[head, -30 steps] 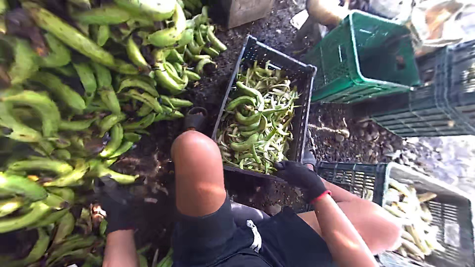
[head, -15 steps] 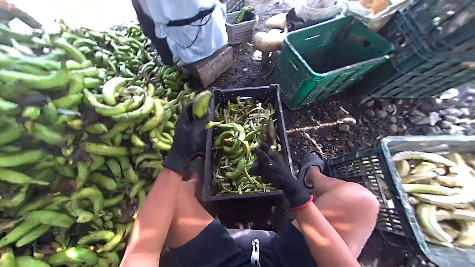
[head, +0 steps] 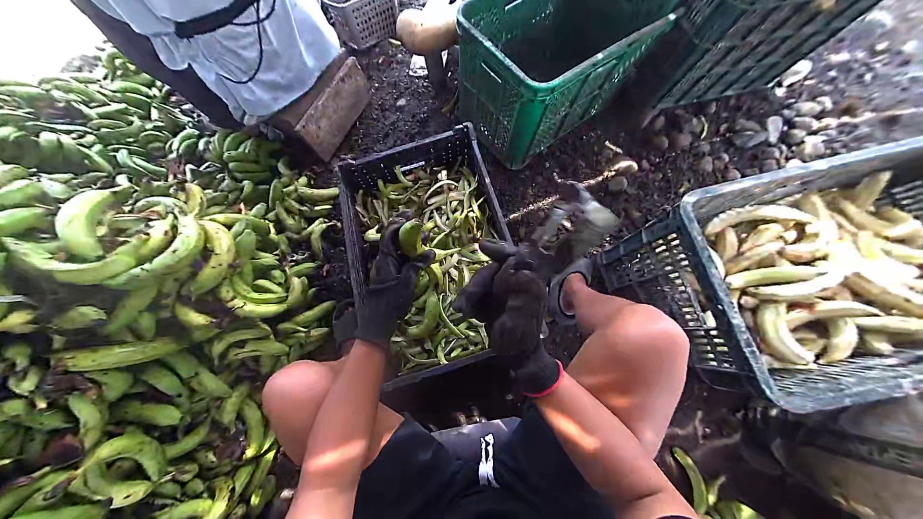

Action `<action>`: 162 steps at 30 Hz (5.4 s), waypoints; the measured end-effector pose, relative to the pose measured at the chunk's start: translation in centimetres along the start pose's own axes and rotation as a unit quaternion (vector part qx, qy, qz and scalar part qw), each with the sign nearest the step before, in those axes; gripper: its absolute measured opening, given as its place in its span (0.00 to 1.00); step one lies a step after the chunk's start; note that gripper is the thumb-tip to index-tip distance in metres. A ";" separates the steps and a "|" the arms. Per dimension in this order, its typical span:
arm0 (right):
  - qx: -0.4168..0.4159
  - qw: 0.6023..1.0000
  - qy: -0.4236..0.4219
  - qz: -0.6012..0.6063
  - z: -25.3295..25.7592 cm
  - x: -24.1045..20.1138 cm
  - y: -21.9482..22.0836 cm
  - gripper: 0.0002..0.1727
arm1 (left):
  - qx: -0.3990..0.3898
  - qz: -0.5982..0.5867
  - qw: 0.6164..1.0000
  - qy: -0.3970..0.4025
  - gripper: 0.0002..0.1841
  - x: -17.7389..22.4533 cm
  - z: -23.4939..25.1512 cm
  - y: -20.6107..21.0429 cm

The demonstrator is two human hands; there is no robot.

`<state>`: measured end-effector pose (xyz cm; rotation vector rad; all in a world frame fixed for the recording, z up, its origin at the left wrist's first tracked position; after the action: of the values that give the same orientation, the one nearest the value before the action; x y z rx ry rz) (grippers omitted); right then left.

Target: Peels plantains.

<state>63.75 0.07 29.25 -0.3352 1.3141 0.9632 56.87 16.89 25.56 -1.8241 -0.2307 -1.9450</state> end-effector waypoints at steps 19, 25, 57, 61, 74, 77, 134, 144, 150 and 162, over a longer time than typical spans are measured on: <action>-0.258 0.805 0.048 -0.532 6.4 1.9 -0.1 0.34 | 0.020 -0.418 0.908 -0.001 0.29 1.9 -1.9 -2.5; -0.269 0.754 -0.049 -0.597 5.2 1.3 0.6 0.37 | 0.053 -0.438 0.895 -0.058 0.29 1.2 -2.5 -2.5; -0.168 0.871 0.259 -0.382 3.6 5.2 0.9 0.32 | 0.171 0.102 0.979 -0.043 0.32 2.4 -2.0 -1.3; -0.190 0.903 0.249 -0.294 4.1 5.5 0.2 0.39 | 0.108 0.158 0.982 -0.002 0.33 3.7 -2.2 0.7; -0.223 0.901 0.238 -0.286 2.9 5.4 -0.1 0.36 | 0.157 -0.284 0.935 -0.142 0.26 -0.1 -3.7 -1.9; -0.241 0.889 0.257 -0.292 2.7 5.3 1.0 0.31 | 0.181 -0.233 0.951 -0.087 0.27 -1.0 -3.4 -2.7; -0.219 0.889 0.398 -0.060 -4.0 2.9 3.7 0.07 | 0.201 -0.166 0.965 0.041 0.19 3.2 -1.4 -4.9; -0.205 0.884 0.393 -0.147 -3.8 2.2 4.2 0.09 | 0.183 -0.161 0.967 0.066 0.19 3.7 -1.5 -5.5; -0.218 0.882 0.371 -0.190 -3.8 2.0 3.9 0.10 | 0.148 -0.155 0.972 0.101 0.18 3.6 -1.2 -5.8; -0.227 0.863 0.366 -0.264 -3.9 2.1 4.6 0.14 | 0.144 -0.143 0.971 0.128 0.20 5.0 -1.7 -5.9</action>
<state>57.63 0.93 27.65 -1.4673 1.5202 0.6666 52.75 20.28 31.40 -1.4004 -0.6844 -2.1810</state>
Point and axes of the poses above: each hand's wrist, its own z-axis towards the middle knuckle, its own y-axis out of the palm, x = y × z, the point moved 6 cm from there along z, towards the middle knuckle, and after that the axes turned 8 degrees about -x, right-handed, at the moved point
